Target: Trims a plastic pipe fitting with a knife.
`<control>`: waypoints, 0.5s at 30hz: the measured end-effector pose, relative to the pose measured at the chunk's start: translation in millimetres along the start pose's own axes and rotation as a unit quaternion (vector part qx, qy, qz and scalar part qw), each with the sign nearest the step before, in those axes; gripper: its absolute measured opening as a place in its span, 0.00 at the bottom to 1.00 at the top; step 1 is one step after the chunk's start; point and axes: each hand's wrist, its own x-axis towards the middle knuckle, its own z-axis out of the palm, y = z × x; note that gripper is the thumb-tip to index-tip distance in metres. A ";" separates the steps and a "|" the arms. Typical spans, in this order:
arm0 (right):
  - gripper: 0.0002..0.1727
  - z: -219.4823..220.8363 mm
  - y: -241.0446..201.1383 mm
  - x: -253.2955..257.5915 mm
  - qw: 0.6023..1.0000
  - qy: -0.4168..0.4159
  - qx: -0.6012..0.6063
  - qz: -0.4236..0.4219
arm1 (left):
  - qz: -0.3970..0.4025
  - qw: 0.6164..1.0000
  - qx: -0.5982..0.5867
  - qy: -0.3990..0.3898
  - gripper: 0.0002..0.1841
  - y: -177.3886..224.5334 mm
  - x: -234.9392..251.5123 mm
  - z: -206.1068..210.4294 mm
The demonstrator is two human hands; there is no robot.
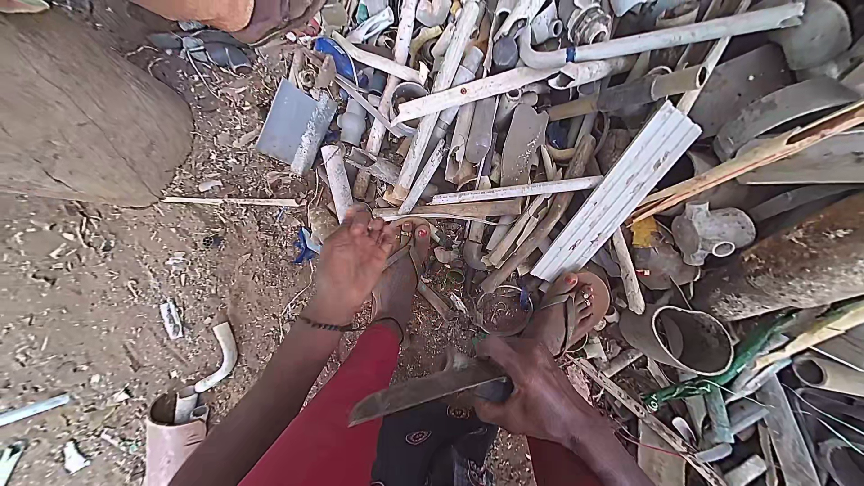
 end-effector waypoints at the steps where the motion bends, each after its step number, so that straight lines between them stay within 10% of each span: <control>1: 0.22 1.6 3.0 -4.3 0.999 0.025 -0.012 0.016 | 0.021 0.999 0.024 0.007 0.14 4.9 -1.9 -2.6; 3: 0.23 0.0 8.9 -7.6 0.995 0.081 -0.033 0.037 | 0.058 0.980 0.186 -0.033 0.10 2.4 -11.1 -9.3; 7: 0.18 -9.7 11.9 1.6 0.974 0.190 -0.114 -0.044 | 0.103 0.807 0.539 -0.219 0.24 -12.5 -25.4 -16.9; 15: 0.06 -16.8 14.4 -0.3 0.930 0.229 -0.251 -0.143 | 0.136 0.756 0.411 -0.490 0.23 -4.4 -51.5 14.3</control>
